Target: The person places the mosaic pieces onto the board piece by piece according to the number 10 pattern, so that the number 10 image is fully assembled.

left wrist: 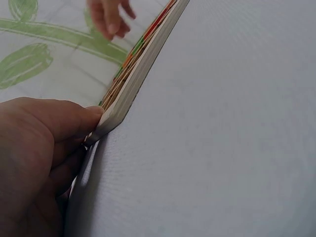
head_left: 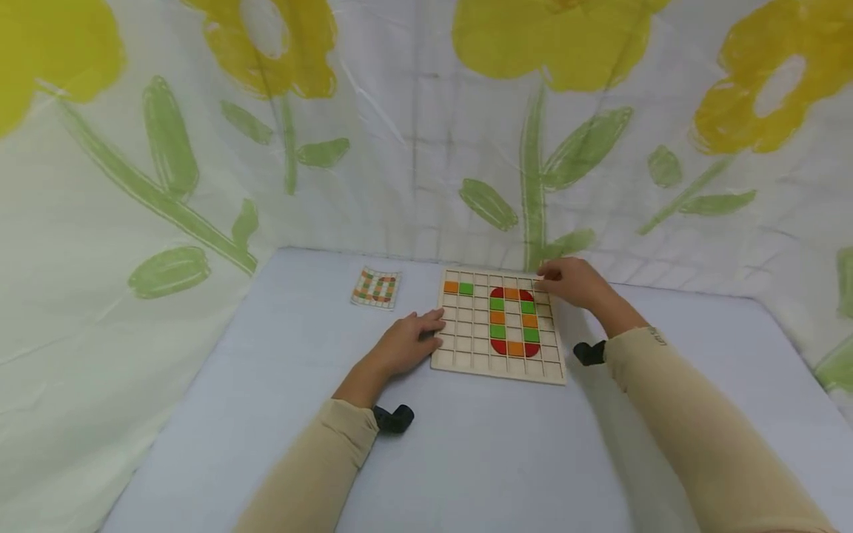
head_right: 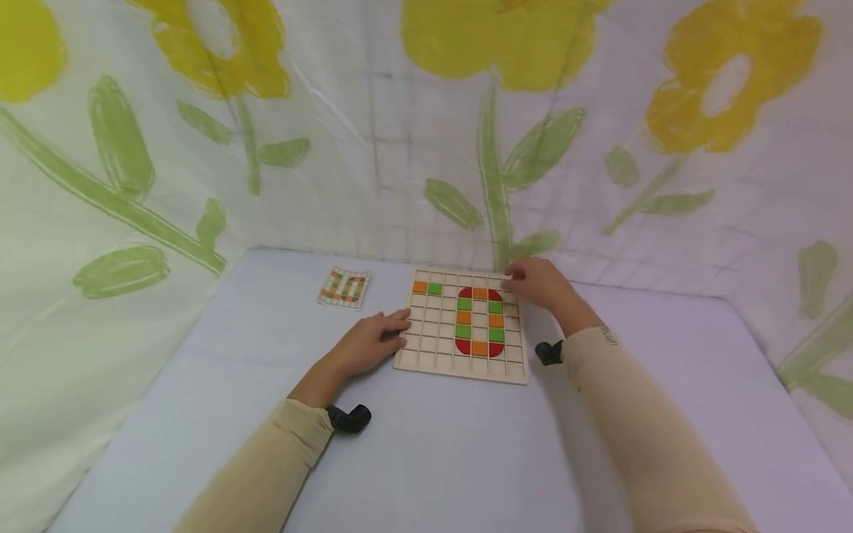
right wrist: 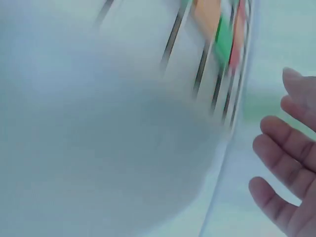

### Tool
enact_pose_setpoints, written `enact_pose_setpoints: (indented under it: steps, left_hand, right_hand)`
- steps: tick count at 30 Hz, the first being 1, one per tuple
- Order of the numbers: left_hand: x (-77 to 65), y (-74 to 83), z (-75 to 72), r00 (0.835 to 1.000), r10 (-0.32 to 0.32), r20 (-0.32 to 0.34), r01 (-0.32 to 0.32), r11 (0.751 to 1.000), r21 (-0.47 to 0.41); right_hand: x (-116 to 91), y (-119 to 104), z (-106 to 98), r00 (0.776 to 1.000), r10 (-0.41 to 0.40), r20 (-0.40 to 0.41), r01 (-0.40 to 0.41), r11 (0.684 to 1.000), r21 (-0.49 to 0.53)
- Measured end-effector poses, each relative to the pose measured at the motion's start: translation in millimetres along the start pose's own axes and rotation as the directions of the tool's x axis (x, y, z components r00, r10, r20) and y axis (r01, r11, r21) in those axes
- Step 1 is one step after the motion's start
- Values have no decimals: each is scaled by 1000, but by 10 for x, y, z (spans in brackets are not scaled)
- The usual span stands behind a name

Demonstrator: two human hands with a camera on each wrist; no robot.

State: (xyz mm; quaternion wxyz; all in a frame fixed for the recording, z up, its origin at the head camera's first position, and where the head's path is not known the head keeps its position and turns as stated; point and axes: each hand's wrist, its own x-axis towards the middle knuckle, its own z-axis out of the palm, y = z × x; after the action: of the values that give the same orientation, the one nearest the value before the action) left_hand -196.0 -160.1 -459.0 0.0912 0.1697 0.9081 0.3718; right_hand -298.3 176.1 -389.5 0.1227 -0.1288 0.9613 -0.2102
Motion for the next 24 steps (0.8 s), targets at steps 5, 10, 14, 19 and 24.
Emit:
enact_pose_setpoints:
  steps: [5,10,14,19,24]
  left_hand:
    - [11,-33,-28,1000,3,-16,-3,1000,-8]
    - [31,-51,-41,1000,2,-20,-2,1000,-12]
    - [41,-38,-22,1000,3,-2,-3,1000,-16]
    - [34,-2,2,1000,12,6,-12,1000,-24]
    - [32,-8,-1,1000,22,3,-22,1000,-22]
  right_hand:
    - [-234,522,-172,995,102,0,-102,995,24]
    - [-418,882,-242,984,174,20,-175,984,16]
    - [-524,1047,-230,973,228,35,-229,973,16]
    - [-582,1126,-181,962,270,29,-272,961,47]
    - [-549,1147,-131,963,269,17,-269,962,53]
